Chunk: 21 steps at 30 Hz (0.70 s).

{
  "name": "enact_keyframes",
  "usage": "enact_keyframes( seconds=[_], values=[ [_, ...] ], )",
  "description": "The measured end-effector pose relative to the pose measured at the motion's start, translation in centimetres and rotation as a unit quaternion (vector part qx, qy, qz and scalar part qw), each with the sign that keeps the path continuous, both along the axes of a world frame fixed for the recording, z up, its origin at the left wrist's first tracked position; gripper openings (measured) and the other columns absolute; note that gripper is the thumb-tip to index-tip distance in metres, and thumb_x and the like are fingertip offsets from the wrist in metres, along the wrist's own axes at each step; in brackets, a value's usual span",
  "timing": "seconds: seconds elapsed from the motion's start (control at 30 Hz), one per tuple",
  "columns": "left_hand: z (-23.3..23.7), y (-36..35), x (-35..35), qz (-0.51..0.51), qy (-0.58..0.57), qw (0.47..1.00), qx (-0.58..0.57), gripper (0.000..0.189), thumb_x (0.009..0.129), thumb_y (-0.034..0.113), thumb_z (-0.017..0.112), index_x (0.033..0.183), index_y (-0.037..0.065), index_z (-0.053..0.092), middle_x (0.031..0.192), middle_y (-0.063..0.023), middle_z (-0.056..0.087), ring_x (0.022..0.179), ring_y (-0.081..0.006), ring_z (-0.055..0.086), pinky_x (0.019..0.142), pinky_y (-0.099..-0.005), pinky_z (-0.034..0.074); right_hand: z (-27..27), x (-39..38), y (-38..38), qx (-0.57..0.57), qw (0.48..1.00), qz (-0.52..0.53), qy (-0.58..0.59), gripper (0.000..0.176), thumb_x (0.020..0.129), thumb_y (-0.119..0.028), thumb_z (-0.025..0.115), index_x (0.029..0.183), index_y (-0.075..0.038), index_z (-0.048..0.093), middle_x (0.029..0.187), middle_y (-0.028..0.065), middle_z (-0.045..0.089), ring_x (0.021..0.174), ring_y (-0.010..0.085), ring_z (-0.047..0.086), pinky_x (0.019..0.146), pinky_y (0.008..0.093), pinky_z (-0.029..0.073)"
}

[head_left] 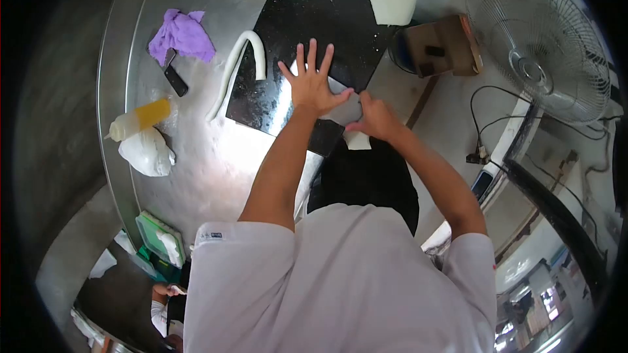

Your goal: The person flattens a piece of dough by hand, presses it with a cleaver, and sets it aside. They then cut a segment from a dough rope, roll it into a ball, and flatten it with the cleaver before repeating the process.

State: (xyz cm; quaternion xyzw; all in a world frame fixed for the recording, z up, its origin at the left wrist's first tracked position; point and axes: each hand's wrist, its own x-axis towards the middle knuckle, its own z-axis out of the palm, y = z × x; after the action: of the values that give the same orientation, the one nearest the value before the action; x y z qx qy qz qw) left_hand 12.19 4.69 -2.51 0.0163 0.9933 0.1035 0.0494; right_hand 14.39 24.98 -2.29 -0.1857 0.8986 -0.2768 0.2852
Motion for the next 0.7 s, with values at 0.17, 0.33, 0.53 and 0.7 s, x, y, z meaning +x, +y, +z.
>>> enact_keyframes(
  seconds=[0.17, 0.33, 0.53, 0.7],
  values=[
    [-0.5, -1.2, -4.0, -0.060, 0.068, 0.995, 0.038, 0.116, 0.068, 0.072, 0.074, 0.163, 0.029, 0.023, 0.169, -0.0132, 0.018, 0.155, -0.0398, 0.015, 0.113, -0.0793, 0.010, 0.0, -1.5, -0.9, -0.032, 0.999, -0.023, 0.023, 0.080, 0.063, -0.041, 0.095, 0.110, 0.005, 0.050, 0.092, 0.0309, 0.069, 0.091, 0.0500, 0.068, 0.077, 0.0528, 0.055],
    [-0.9, -1.1, 0.4, -0.138, -0.008, 0.990, 0.010, 0.118, 0.064, 0.080, 0.069, 0.162, 0.030, 0.028, 0.171, -0.0169, 0.011, 0.156, -0.0457, 0.004, 0.111, -0.0813, 0.007, -0.7, 3.1, -0.2, -0.033, 0.999, -0.028, 0.009, 0.086, 0.064, -0.049, 0.093, 0.116, 0.006, 0.052, 0.096, 0.0319, 0.070, 0.093, 0.0495, 0.069, 0.082, 0.0515, 0.056],
    [-1.6, -0.6, -3.7, -0.145, 0.063, 0.987, 0.036, 0.117, 0.064, 0.085, 0.065, 0.162, 0.033, 0.028, 0.170, -0.0130, 0.018, 0.155, -0.0459, 0.012, 0.107, -0.0839, 0.010, -0.5, -0.3, 0.0, -0.017, 0.998, -0.046, 0.037, 0.078, 0.067, -0.049, 0.091, 0.109, 0.005, 0.051, 0.090, 0.0294, 0.068, 0.089, 0.0504, 0.068, 0.076, 0.0519, 0.055],
    [-0.9, -0.7, -4.9, -0.201, 0.039, 0.979, 0.016, 0.115, 0.068, 0.080, 0.068, 0.163, 0.031, 0.026, 0.170, -0.0168, 0.014, 0.155, -0.0474, 0.008, 0.111, -0.0803, 0.009, -1.0, -0.4, -0.5, -0.031, 0.996, -0.076, 0.035, 0.083, 0.065, -0.052, 0.091, 0.110, 0.005, 0.051, 0.089, 0.0307, 0.068, 0.086, 0.0511, 0.067, 0.072, 0.0511, 0.055]
  ],
)
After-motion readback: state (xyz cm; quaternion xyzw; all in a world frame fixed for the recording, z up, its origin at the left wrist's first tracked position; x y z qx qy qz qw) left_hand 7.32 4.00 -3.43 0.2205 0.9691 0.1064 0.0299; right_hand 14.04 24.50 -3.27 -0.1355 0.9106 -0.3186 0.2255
